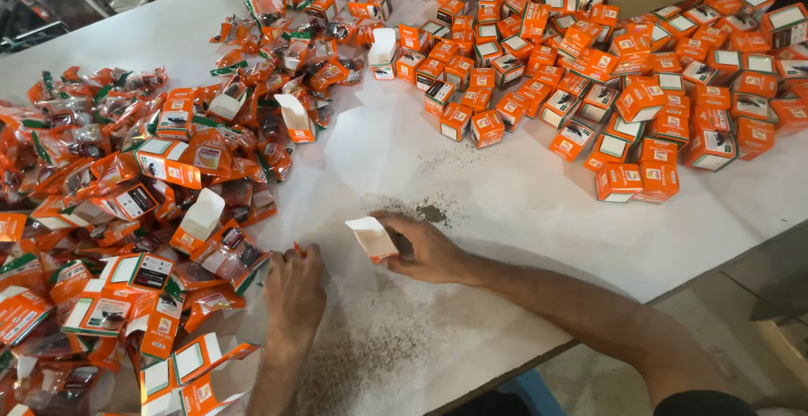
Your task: The person picks up a small orange carton from a large pile on the table, opens it, inserts a plastic sachet of product into the box, closes the carton, and places it back on the table, repeating this packing cycle continuously throughout the clip.
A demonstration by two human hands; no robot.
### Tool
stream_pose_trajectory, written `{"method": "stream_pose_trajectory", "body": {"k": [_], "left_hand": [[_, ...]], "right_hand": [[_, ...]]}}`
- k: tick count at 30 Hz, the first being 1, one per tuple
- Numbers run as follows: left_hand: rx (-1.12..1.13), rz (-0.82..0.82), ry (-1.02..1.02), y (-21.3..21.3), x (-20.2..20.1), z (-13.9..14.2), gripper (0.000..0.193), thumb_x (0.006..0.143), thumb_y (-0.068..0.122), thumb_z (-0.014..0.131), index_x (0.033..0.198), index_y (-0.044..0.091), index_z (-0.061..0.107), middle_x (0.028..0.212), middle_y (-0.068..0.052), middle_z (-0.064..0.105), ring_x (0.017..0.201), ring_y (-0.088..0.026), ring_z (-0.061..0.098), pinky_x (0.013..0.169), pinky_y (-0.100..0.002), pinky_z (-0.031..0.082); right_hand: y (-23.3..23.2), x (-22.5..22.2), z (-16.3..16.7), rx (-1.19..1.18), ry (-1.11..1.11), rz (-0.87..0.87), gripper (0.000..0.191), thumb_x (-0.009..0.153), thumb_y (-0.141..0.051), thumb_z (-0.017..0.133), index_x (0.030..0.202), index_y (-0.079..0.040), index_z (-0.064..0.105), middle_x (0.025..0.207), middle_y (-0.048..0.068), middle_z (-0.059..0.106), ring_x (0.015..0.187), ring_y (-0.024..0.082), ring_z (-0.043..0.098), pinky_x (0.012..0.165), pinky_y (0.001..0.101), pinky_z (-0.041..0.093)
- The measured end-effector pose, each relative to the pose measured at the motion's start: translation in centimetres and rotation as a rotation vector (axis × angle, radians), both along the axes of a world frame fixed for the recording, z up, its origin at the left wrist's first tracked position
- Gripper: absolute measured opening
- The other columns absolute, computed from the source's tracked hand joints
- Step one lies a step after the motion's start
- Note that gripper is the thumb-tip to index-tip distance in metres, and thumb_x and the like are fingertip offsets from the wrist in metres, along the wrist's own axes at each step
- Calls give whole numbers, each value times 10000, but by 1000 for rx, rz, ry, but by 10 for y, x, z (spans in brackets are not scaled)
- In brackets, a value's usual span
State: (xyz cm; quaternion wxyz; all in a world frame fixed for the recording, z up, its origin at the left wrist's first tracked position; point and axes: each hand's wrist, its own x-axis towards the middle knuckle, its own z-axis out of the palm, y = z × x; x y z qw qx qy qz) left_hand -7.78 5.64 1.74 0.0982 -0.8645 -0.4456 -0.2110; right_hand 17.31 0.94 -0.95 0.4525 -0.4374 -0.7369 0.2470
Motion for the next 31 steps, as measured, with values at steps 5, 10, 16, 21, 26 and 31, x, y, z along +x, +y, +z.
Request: {"method": "stream_pose_trajectory", "body": {"k": [5, 10, 16, 21, 26, 31], "left_hand": [[-93, -104, -331, -6, 15, 11, 307, 783, 30, 737, 1071, 47, 632, 1071, -177, 673, 999, -396, 632, 803, -505, 532], [345, -483, -617, -29, 37, 8, 442, 788, -36, 795, 1170, 1, 576, 1231, -241, 614, 1117, -401, 638, 904, -479, 552], [93, -489, -471, -19, 48, -5, 495, 823, -77, 706, 1302, -56, 586, 1301, -269, 657, 1222, -429, 643, 1010, -506, 555], [4, -329, -367, -20, 42, -7, 355, 858, 163, 708, 1184, 22, 696, 1405, -288, 512, 1399, -482, 375, 1140, -668, 253], [-78, -140, -355, -10, 53, -16, 229, 925, 181, 653, 1094, 51, 735, 1578, -284, 353, 1495, -498, 271, 1184, -620, 242], [-393, 16, -714, -12, 58, -45, 410, 943, 252, 671, 1284, 51, 563, 1562, -217, 377, 1347, -358, 475, 1146, -476, 407]], "right_hand": [[7, 5, 1, 4, -54, 11, 666, 760, -316, 907, 1271, 12, 633, 1241, 201, 656, 1193, 350, 635, 1014, 426, 507], [14, 0, -5, -80, -81, 20, 587, 680, -333, 938, 1137, -47, 704, 1110, 113, 717, 1087, 306, 697, 943, 411, 549], [19, -2, -9, -43, -117, 17, 473, 692, -277, 915, 1010, -51, 649, 990, 102, 662, 1018, 322, 666, 878, 437, 537], [13, -1, -2, 8, -126, 19, 495, 714, -281, 891, 1077, -48, 649, 1018, 121, 654, 1034, 361, 641, 896, 466, 510], [11, -2, 3, 57, -114, 37, 631, 726, -297, 882, 1233, -25, 622, 1106, 149, 656, 1097, 379, 635, 943, 473, 501], [19, -3, -5, 37, -152, 28, 692, 700, -319, 905, 1241, -8, 608, 1154, 174, 655, 1133, 400, 624, 973, 472, 502]]}}
